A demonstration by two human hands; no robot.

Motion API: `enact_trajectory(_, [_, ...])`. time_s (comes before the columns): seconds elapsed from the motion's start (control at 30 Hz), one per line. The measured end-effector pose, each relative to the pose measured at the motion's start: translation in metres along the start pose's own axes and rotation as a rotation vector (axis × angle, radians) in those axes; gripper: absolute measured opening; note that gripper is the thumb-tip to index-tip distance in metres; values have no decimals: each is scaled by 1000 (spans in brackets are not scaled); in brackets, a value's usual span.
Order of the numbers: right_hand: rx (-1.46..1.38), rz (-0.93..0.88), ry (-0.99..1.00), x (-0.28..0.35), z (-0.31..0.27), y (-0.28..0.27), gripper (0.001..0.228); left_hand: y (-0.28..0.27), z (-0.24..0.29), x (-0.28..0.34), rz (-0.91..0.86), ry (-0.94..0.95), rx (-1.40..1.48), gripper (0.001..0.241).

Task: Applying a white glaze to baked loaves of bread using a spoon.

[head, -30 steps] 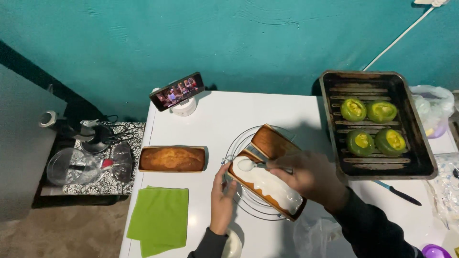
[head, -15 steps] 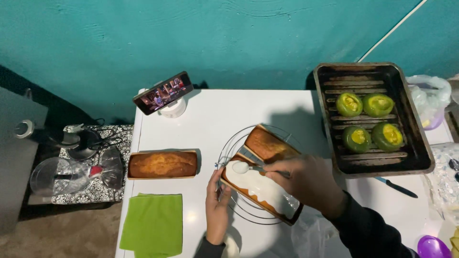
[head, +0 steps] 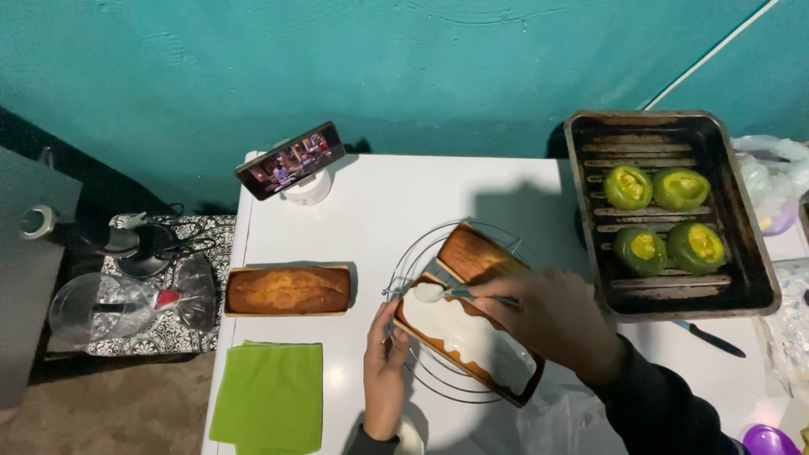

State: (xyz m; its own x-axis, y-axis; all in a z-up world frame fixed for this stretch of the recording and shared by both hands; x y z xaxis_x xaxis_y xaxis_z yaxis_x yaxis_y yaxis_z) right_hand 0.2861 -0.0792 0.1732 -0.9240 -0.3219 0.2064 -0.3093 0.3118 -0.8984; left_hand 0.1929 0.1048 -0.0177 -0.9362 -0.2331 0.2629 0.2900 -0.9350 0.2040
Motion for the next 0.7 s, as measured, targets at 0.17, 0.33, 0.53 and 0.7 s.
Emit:
enact_trajectory(0.17, [16, 0, -11, -1, 6, 4, 20, 0, 1, -1, -3, 2, 31, 45])
enact_trajectory(0.33, [14, -17, -65, -7, -12, -6, 18, 0, 0, 0, 28, -59, 28, 47])
enact_trajectory(0.53, [32, -50, -61, -10, -7, -1, 23, 2, 3, 1, 14, -102, 63, 46])
enact_trajectory(0.7, [34, -113, 55, -11, -5, -2, 26, 1, -6, 0, 9, -74, 123, 50])
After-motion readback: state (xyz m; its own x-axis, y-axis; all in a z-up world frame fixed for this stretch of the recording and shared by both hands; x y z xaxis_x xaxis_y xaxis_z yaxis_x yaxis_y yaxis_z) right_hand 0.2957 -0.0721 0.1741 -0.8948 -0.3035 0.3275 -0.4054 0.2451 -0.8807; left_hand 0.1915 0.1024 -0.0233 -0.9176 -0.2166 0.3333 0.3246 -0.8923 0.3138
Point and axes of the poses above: each hand's wrist, its own x-axis away from the middle knuckle, its own y-axis out of the palm, z = x × y, the point moved 10 cm from there along -x, towards the middle knuckle, and after that the axes turned 2 degrees about x, right-handed, at the moved point
